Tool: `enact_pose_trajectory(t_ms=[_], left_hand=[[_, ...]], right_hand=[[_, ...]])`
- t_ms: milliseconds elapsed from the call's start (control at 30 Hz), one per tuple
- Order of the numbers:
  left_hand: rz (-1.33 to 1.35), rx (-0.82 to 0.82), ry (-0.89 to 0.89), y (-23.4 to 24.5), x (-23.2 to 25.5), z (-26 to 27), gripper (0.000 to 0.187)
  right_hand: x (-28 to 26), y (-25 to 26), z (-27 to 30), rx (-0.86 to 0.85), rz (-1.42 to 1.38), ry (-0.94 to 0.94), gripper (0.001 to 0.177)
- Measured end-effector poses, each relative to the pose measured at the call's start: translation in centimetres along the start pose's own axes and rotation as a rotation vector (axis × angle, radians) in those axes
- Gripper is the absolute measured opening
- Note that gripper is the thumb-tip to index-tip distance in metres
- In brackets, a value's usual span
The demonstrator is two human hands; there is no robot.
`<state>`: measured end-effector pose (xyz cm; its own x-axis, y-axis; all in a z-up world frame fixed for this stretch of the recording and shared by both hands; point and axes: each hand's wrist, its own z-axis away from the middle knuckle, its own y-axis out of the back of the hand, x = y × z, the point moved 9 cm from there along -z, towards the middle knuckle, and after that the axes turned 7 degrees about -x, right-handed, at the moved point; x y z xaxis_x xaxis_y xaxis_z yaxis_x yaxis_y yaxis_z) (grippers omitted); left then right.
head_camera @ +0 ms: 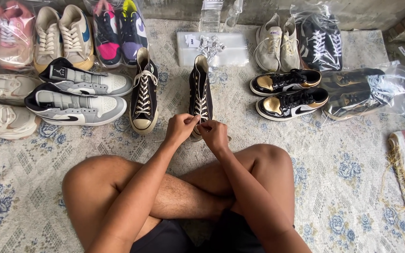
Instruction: Threading shoelaces through the eyelets of a high-top sneaker while sitting on the floor.
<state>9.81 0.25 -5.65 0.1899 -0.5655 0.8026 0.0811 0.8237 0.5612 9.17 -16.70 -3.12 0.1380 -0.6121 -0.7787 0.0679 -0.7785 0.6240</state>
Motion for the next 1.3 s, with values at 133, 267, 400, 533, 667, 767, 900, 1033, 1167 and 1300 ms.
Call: enact_pose_trajectory(t_ms=[133,267,400,533,667,767,900,1033,1167,1300], left_hand=[[0.229,-0.067,0.035,-0.9,-0.6,0.2,0.037],[0.430,-0.076,0.058,-1.2,-0.4,-0.3,0.023],[0.601,-0.117,0.111,-1.4,0.4,-0.4,0.022],[0.521,-0.144,0.151,-2.1,-0.5,-1.8,0.021],[0.470,-0.151,0.166,-2.6,-1.2,-2.3,0.021],[0.338,-0.160,0.191,-1.7,-0.7,-1.9,0.018],[0.246,-0.186,0.162,-3.1,-2.9,-3.6,0.021],[0.167,-0.185,0.157,-3.6,-3.3,-3.8,0.019],[0.146,-0.194,0.162,-4.0,-3.2,-4.1,0.018],[0.150,-0.205,0.166,-4.1,-3.4,-4.2,0.022]], right_hand=[[0.1,-1.1,0.2,0.001,-0.006,0.056,0.016],[-0.3,-0.9,-0.1,0.017,0.009,0.077,0.016],[-1.4,0.1,-0.1,-0.035,-0.016,0.017,0.023],[0.3,0.5,-1.3,-0.074,-0.041,-0.117,0.034],[2.5,0.9,-3.2,-0.040,-0.041,-0.239,0.033],[0.9,0.8,-4.1,-0.018,-0.127,-0.192,0.037],[1.7,-0.6,-5.3,-0.009,-0.127,-0.155,0.041],[2.2,-1.4,-5.6,-0.015,-0.163,-0.133,0.039],[2.6,-1.5,-5.8,-0.017,-0.169,-0.137,0.039],[3.2,-1.8,-5.9,-0.009,-0.183,-0.147,0.038]])
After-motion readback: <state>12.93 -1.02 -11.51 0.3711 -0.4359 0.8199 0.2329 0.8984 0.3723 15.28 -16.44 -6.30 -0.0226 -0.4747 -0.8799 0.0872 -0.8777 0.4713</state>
